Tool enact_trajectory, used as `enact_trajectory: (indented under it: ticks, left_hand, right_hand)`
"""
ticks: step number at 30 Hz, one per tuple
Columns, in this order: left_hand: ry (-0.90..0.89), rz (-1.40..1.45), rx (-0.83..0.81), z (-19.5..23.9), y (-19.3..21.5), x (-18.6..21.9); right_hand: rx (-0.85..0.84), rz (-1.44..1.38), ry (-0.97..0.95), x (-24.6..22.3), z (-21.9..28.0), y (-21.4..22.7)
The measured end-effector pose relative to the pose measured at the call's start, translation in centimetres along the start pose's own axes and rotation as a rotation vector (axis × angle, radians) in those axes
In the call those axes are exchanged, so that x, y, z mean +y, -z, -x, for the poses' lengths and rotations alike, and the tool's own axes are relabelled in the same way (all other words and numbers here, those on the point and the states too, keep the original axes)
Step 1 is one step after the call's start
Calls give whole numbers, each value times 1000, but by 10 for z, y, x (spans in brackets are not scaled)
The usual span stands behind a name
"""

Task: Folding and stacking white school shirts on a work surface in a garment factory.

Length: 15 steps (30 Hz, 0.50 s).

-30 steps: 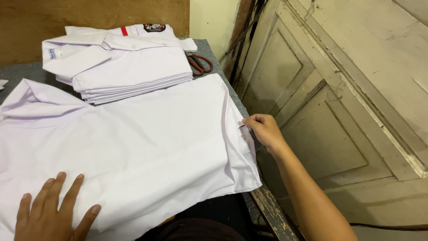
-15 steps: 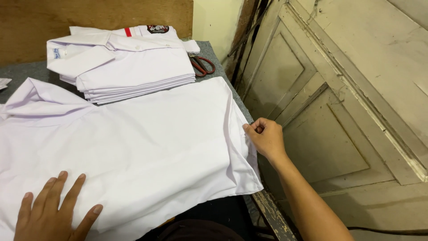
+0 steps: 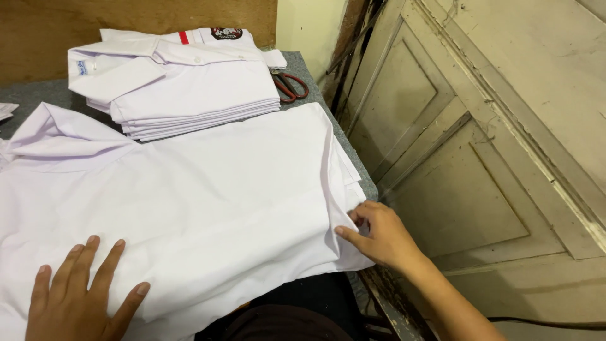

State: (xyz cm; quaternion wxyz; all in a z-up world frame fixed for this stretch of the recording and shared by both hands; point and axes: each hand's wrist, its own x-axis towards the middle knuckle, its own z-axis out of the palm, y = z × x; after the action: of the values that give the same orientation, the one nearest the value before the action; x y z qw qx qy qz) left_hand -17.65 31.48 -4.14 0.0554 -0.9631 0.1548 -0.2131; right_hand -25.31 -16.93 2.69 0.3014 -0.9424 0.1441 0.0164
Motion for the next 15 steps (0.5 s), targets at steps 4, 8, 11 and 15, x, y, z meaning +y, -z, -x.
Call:
enact_trajectory:
  ticks: [4, 8, 11, 15]
  left_hand:
    - [0, 9, -4, -1, 3, 1]
    - [-15, 26, 19, -2, 4, 1]
    - [-15, -7, 72, 0, 6, 4]
    - [-33, 4, 111, -5, 10, 4]
  right_hand:
    - [-74, -270, -287, 30, 15, 19]
    - [-214, -363, -261, 62, 27, 17]
    - [-427, -523, -192, 76, 31, 4]
    - [-291, -259, -357, 82, 23, 7]
